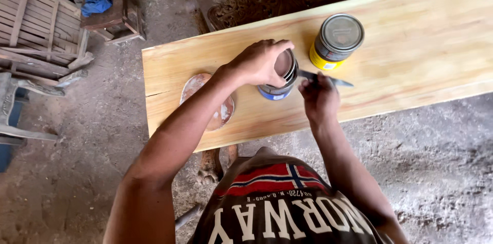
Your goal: The person carries a wooden board across the workshop, then uses a knife to scoop pink wood filler from a can onto a wooden paddle-shaped object and spreads it. They then scoop white filler from a second can, mix it with the pink filler on the paddle, and finally carry the cans to a shelf and place them there.
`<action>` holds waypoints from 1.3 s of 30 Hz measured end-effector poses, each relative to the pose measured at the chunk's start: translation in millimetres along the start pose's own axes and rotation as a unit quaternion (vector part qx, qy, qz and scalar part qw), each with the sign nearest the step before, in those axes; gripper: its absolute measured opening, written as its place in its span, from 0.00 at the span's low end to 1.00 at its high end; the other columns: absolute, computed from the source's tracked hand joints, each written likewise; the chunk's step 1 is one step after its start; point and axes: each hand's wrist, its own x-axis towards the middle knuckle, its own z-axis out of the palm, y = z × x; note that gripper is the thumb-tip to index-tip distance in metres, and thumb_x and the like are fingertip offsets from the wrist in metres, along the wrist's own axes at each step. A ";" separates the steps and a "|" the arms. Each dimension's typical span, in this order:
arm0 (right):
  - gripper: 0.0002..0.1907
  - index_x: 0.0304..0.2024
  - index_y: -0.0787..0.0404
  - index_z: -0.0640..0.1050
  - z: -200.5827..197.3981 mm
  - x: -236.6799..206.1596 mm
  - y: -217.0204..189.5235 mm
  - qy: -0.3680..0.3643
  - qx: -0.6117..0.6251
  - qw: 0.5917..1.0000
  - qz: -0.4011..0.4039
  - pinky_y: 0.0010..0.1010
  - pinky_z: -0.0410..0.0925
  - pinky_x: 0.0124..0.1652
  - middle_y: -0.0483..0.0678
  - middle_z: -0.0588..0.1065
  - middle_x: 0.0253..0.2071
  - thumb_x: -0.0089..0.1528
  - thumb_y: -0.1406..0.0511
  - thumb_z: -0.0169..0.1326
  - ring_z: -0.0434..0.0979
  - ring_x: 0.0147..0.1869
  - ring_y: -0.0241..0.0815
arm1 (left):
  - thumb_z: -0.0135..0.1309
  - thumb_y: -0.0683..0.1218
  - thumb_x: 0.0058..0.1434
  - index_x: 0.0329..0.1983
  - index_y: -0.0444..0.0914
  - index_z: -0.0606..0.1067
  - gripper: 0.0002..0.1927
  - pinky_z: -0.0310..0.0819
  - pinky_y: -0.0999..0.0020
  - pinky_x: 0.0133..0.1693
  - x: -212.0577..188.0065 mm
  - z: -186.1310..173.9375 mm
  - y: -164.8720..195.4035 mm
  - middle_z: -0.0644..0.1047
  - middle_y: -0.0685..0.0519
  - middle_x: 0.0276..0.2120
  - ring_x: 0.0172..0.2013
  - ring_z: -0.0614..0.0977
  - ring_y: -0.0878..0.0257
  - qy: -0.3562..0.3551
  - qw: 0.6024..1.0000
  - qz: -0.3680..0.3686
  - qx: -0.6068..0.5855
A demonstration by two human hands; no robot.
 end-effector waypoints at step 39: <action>0.11 0.51 0.69 0.77 1.5 -115.6 6.3 -0.006 -0.784 0.613 -0.097 0.35 0.73 0.33 0.58 0.79 0.34 0.67 0.71 0.55 0.80 0.32 0.47 | 0.78 0.49 0.52 0.65 0.37 0.67 0.42 0.79 0.63 0.63 -198.2 36.4 -31.2 0.78 0.49 0.57 0.58 0.83 0.58 0.464 0.853 -0.123 -0.203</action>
